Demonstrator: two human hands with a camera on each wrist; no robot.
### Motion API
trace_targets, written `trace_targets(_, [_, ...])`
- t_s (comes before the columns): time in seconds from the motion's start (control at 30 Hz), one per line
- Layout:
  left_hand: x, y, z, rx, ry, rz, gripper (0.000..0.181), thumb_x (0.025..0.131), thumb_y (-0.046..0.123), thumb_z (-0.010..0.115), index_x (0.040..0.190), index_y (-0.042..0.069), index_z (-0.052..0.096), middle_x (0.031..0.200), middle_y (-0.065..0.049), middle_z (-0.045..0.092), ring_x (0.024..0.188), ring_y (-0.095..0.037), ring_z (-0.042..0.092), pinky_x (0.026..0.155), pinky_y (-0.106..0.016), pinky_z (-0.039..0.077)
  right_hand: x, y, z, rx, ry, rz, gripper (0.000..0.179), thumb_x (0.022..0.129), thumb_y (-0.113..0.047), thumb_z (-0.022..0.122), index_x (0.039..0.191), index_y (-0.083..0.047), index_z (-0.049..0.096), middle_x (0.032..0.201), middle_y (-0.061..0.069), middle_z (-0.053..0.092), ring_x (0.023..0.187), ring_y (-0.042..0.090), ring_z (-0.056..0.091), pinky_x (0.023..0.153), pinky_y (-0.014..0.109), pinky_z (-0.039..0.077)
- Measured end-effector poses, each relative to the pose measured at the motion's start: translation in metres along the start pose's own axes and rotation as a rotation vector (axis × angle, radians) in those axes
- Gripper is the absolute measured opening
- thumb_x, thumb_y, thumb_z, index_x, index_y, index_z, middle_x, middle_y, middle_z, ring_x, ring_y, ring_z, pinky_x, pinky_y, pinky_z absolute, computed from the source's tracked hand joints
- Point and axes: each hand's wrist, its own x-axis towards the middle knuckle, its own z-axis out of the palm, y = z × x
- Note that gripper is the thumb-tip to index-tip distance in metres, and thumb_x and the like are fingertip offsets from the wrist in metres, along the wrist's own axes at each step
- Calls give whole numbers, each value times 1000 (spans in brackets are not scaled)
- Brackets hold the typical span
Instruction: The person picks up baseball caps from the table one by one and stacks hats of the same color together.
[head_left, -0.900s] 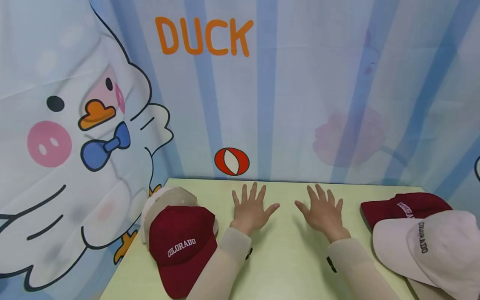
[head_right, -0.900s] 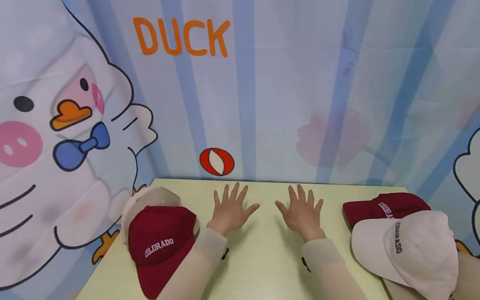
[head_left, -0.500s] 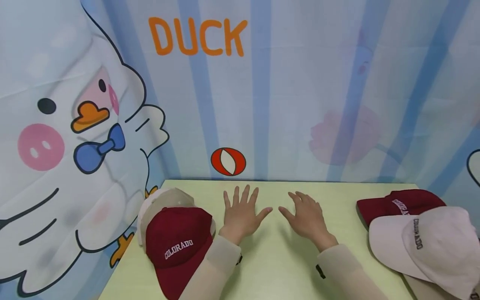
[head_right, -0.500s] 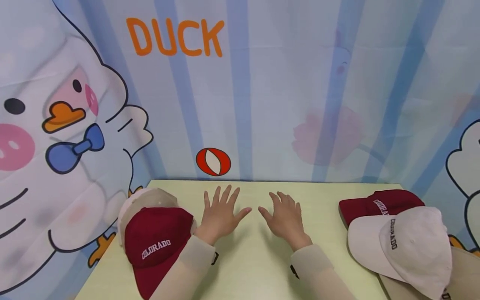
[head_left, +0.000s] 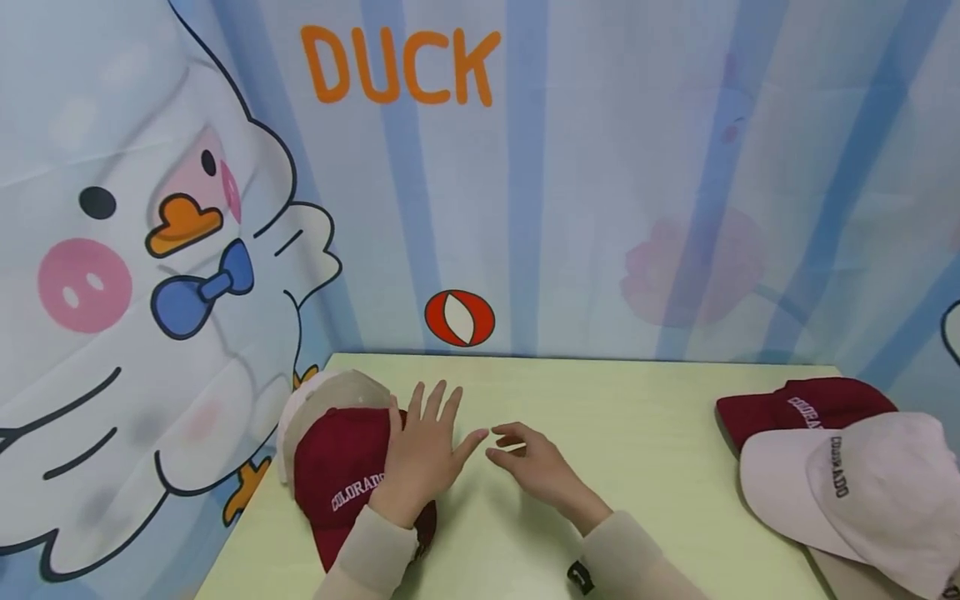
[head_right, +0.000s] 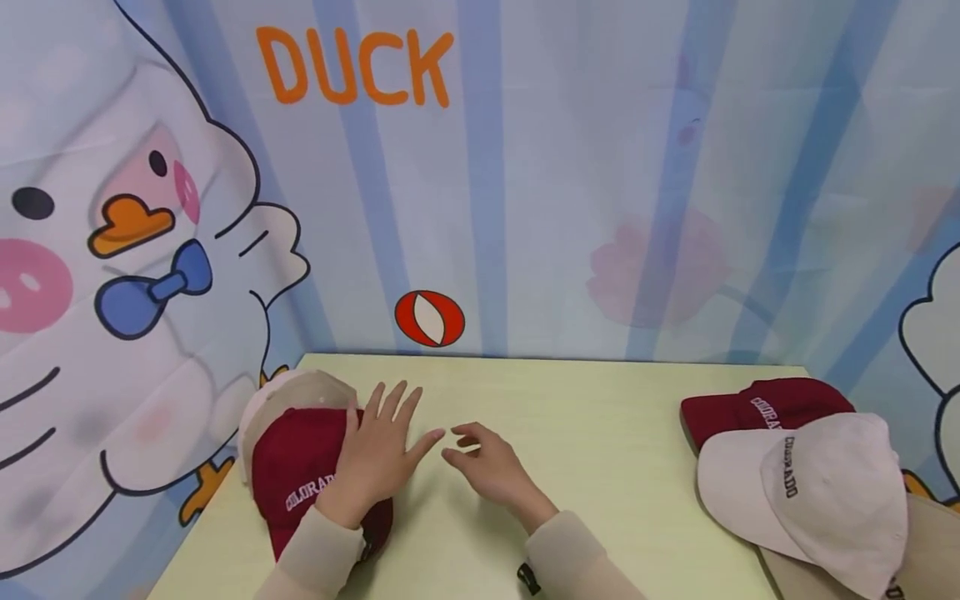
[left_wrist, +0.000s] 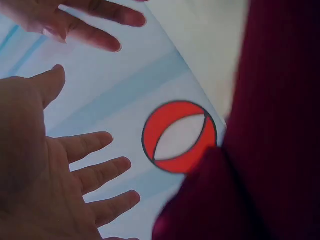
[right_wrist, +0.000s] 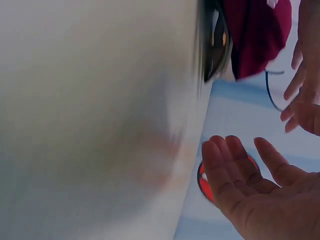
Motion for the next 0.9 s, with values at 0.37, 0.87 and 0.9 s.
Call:
trace_targets(0.37, [-24, -66, -22, -72, 91, -202, 67, 104, 49, 56, 153, 5, 45, 155, -22, 45, 149, -44, 33, 121, -74, 13, 5, -19, 55, 165, -239, 73, 63, 96, -35, 72, 151, -10, 51, 143, 17, 58, 127, 34, 62, 93, 47, 57])
trace_targets(0.87, [-44, -127, -32, -255, 89, -527, 73, 108, 52, 38, 150, -8, 38, 138, -36, 42, 126, -57, 40, 103, -74, 31, -4, -24, 80, 268, -334, 126, 60, 96, -26, 72, 150, -10, 52, 121, 6, 70, 103, 20, 66, 78, 37, 54])
trace_targets(0.9, [-43, -129, -32, -259, 86, -540, 75, 107, 56, 38, 147, -8, 38, 134, -36, 43, 122, -56, 43, 99, -73, 34, -4, -24, 80, 279, -334, 132, 61, 96, -25, 72, 151, -10, 50, 119, 6, 71, 101, 19, 66, 76, 36, 54])
